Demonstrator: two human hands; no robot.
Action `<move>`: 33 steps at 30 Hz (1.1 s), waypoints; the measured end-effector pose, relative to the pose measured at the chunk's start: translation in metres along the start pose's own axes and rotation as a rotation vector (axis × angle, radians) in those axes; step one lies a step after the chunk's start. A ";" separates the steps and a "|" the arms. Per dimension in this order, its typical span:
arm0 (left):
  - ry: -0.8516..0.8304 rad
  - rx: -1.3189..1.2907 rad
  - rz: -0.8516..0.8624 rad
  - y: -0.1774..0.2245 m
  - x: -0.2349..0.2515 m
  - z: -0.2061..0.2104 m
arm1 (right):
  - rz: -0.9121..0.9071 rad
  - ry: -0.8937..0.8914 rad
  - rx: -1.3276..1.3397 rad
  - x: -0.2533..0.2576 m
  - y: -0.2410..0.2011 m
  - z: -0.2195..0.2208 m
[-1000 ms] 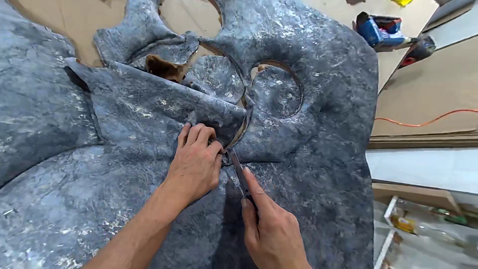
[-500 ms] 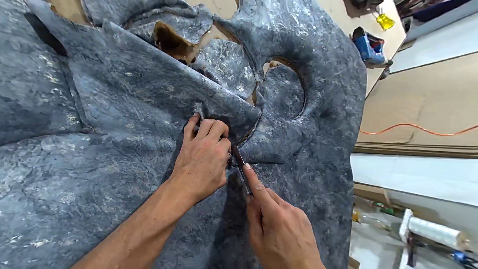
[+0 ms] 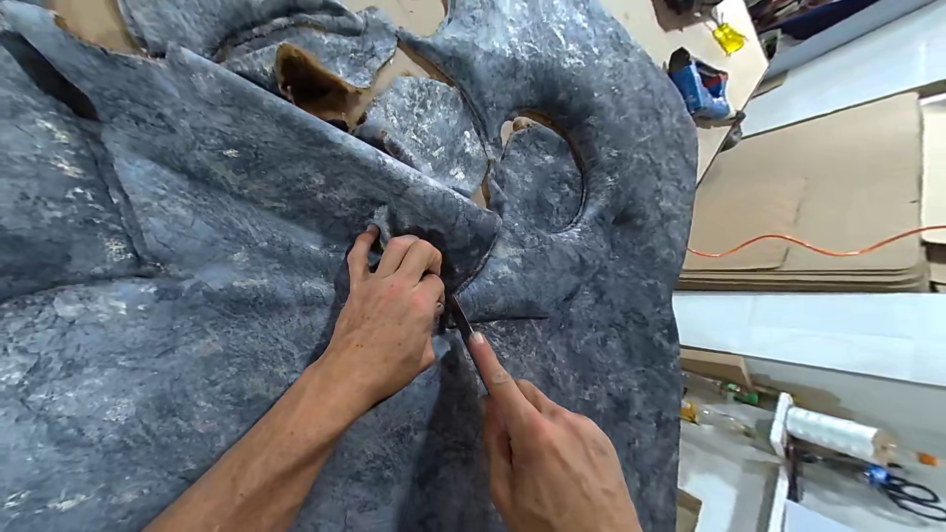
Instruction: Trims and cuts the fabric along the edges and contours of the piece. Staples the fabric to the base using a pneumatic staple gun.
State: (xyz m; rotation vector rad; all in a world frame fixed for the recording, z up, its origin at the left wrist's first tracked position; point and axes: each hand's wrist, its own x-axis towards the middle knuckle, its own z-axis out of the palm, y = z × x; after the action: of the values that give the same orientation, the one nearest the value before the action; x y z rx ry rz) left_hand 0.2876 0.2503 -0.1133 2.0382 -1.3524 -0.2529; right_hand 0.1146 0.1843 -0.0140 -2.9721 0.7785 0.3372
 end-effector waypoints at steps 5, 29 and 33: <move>-0.009 -0.011 0.006 -0.001 -0.001 -0.001 | -0.027 0.002 0.007 0.000 0.003 0.001; 0.026 -0.085 0.040 -0.008 -0.003 -0.002 | -0.034 -0.012 0.194 0.005 0.017 -0.004; 0.036 -0.100 0.064 -0.008 -0.003 -0.003 | -0.058 0.000 0.121 0.007 0.017 -0.001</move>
State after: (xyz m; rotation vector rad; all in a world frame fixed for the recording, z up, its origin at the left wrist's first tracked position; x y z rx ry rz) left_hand 0.2938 0.2562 -0.1171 1.9052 -1.3531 -0.2501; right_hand 0.1130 0.1660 -0.0145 -2.8749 0.6858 0.2765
